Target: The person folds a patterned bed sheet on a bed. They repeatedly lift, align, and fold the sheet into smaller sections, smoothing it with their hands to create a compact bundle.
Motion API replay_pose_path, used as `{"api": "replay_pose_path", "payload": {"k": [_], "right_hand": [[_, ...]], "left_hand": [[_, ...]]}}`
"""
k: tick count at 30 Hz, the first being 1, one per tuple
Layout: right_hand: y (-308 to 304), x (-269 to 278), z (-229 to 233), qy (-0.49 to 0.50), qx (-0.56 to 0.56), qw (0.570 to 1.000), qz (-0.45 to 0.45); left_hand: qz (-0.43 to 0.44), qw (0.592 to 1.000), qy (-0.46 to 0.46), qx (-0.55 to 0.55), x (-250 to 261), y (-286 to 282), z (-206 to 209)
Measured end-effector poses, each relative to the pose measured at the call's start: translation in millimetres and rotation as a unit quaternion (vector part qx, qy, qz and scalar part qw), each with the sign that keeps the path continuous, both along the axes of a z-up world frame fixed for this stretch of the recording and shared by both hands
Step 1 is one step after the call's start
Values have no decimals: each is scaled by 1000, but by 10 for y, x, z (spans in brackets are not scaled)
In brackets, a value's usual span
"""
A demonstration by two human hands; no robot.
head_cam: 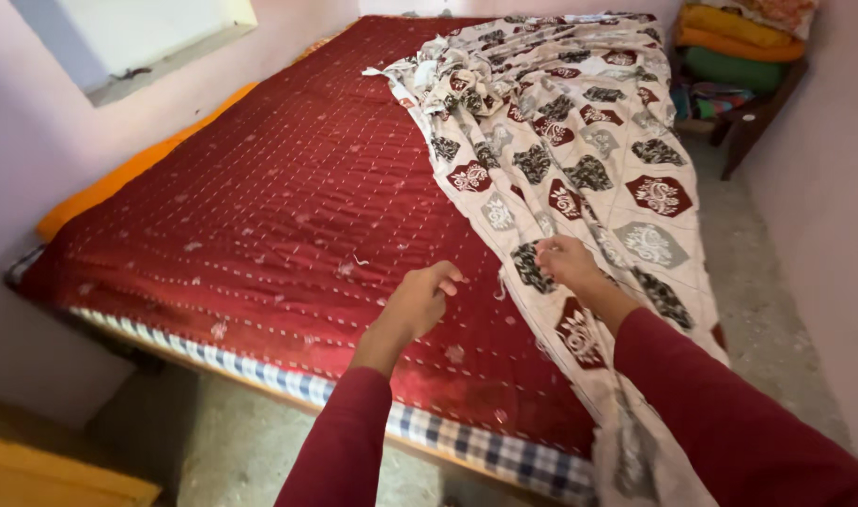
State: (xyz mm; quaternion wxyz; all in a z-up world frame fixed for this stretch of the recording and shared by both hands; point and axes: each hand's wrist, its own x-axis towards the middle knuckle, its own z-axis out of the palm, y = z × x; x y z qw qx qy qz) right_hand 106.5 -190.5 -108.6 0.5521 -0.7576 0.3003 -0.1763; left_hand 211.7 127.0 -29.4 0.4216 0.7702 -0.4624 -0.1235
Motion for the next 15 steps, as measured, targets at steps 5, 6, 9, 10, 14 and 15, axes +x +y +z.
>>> {"api": "replay_pose_path", "payload": {"k": [5, 6, 9, 10, 14, 15], "right_hand": [[-320, 1022, -444, 77, 21, 997, -10], [-361, 1218, -530, 89, 27, 996, -15], [-490, 1745, -679, 109, 21, 994, -10], [-546, 1872, -703, 110, 1, 994, -10], [-746, 2232, -776, 118, -64, 991, -17], [-790, 2335, -794, 117, -75, 990, -22]], "left_hand": [[-28, 998, -47, 35, 911, -269, -25], [-23, 997, -47, 65, 1124, -369, -1], [-38, 995, -63, 71, 1733, -752, 75], [-49, 995, -71, 60, 1909, -885, 75], [-79, 994, -72, 37, 2471, -1365, -46], [-80, 993, -75, 45, 2589, -1452, -100]]}}
